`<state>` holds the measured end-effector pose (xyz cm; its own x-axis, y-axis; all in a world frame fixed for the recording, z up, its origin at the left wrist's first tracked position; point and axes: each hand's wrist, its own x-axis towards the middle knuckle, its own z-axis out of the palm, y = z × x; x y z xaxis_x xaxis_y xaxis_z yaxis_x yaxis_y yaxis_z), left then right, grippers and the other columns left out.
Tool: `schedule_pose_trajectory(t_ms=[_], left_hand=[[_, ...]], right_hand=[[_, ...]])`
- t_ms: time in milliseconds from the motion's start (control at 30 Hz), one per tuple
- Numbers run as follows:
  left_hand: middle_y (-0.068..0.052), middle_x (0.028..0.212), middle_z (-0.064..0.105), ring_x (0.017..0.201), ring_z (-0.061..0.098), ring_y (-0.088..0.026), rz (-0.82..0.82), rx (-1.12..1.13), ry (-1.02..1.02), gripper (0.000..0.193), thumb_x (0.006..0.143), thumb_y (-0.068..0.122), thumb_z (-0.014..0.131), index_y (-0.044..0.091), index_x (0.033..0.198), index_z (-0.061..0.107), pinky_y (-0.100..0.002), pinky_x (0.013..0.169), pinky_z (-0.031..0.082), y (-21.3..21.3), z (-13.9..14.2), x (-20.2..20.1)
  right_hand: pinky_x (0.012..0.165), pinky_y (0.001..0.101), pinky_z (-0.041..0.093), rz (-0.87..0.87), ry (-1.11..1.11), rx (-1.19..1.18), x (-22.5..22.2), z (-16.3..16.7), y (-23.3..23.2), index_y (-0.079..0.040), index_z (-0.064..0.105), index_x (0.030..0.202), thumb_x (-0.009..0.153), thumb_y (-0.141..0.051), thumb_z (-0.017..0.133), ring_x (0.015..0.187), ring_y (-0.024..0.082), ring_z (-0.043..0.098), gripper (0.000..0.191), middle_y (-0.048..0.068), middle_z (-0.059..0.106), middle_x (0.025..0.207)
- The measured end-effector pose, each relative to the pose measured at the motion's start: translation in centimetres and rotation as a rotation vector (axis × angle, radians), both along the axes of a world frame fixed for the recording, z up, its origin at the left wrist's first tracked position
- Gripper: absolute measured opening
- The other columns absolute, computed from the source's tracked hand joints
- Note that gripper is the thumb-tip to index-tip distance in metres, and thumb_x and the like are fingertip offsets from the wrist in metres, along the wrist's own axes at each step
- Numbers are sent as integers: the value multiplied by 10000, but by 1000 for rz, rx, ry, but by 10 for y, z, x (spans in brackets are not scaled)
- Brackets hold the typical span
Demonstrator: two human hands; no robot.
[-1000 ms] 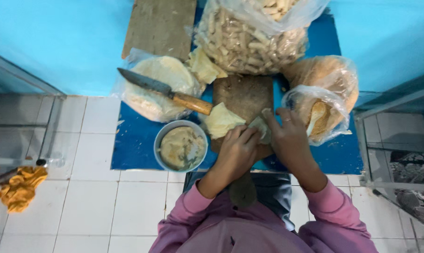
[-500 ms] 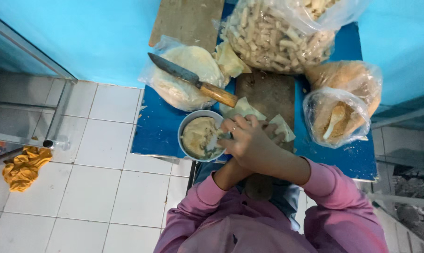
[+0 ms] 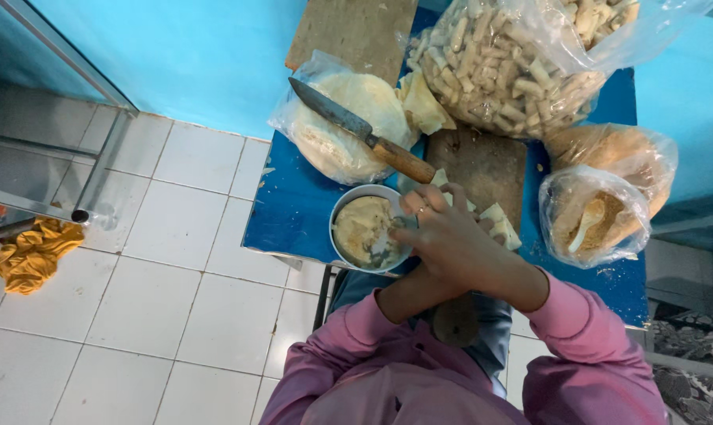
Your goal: The person sits at a small blue table and folds triangular pastry wrappers around a brown filling, pinching them closed into filled rolls one at a time. They take filling from a plastic bag with a spoon, fold the wrappers by hand on a wooden board, and place finished rolls into a large plastic bag of completed pastries.
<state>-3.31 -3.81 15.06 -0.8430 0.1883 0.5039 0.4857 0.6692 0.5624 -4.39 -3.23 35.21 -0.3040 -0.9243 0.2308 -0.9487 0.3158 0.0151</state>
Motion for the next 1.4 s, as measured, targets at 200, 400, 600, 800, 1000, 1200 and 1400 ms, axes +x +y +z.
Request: schedule_pose_trajectory(t_ms=[200, 400, 600, 800, 1000, 1200, 1400], left_hand=[[-51, 1469, 515, 1393, 444, -287, 4, -70, 41, 439, 1035, 327, 479, 195, 1449, 542, -475, 1232, 278, -12, 30, 11], [-78, 1472, 523, 1378, 484, -282, -32, 174, 2, 448, 1056, 277, 489, 175, 1491, 505, -460, 1182, 357, -5, 42, 15], [-133, 1345, 557, 1288, 531, -340, -111, 129, -27, 323, 983, 239, 622, 104, 1273, 580, -493, 1046, 440, -14, 69, 18], [-145, 1256, 602, 1190, 550, -371, -113, -48, 116, 293, 921, 189, 689, 85, 1194, 709, -521, 966, 466, -19, 114, 23], [-134, 1261, 626, 1193, 550, -365, -81, -67, 119, 295, 892, 187, 700, 97, 1172, 728, -501, 961, 466, -5, 131, 20], [-130, 1240, 626, 1186, 551, -374, -81, -81, 74, 294, 881, 173, 706, 110, 1165, 744, -493, 962, 464, 6, 135, 19], [-160, 1248, 634, 1201, 560, -384, -91, -92, 97, 320, 867, 147, 711, 50, 1172, 720, -498, 977, 459, 11, 135, 19]], right_hand=[[1016, 654, 327, 1, 45, 164, -2, -1, -2, -199, 806, 865, 653, -128, 712, 1180, 284, 491, 243, 81, 550, 1215], [1000, 630, 326, 41, 42, 15, -7, -6, 9, -154, 771, 1015, 694, -134, 723, 1190, 284, 508, 325, 68, 544, 1245], [911, 538, 379, -62, -198, -322, -21, 11, 65, -105, 713, 1040, 720, -87, 754, 1107, 385, 526, 323, 133, 579, 1165], [911, 424, 440, -415, -247, -448, -29, -2, 162, -96, 729, 1198, 784, 44, 648, 1059, 364, 556, 444, 159, 590, 1131], [970, 474, 426, -449, -147, -381, -27, -45, 188, -79, 717, 1175, 786, -20, 660, 1122, 379, 537, 397, 163, 588, 1163], [963, 520, 398, -578, 97, -209, -23, -45, 195, -139, 758, 1118, 758, -168, 714, 1097, 320, 548, 363, 99, 590, 1128], [941, 500, 405, -529, 118, -289, -27, -45, 197, -148, 761, 1114, 757, -201, 720, 1094, 309, 547, 363, 90, 574, 1108]])
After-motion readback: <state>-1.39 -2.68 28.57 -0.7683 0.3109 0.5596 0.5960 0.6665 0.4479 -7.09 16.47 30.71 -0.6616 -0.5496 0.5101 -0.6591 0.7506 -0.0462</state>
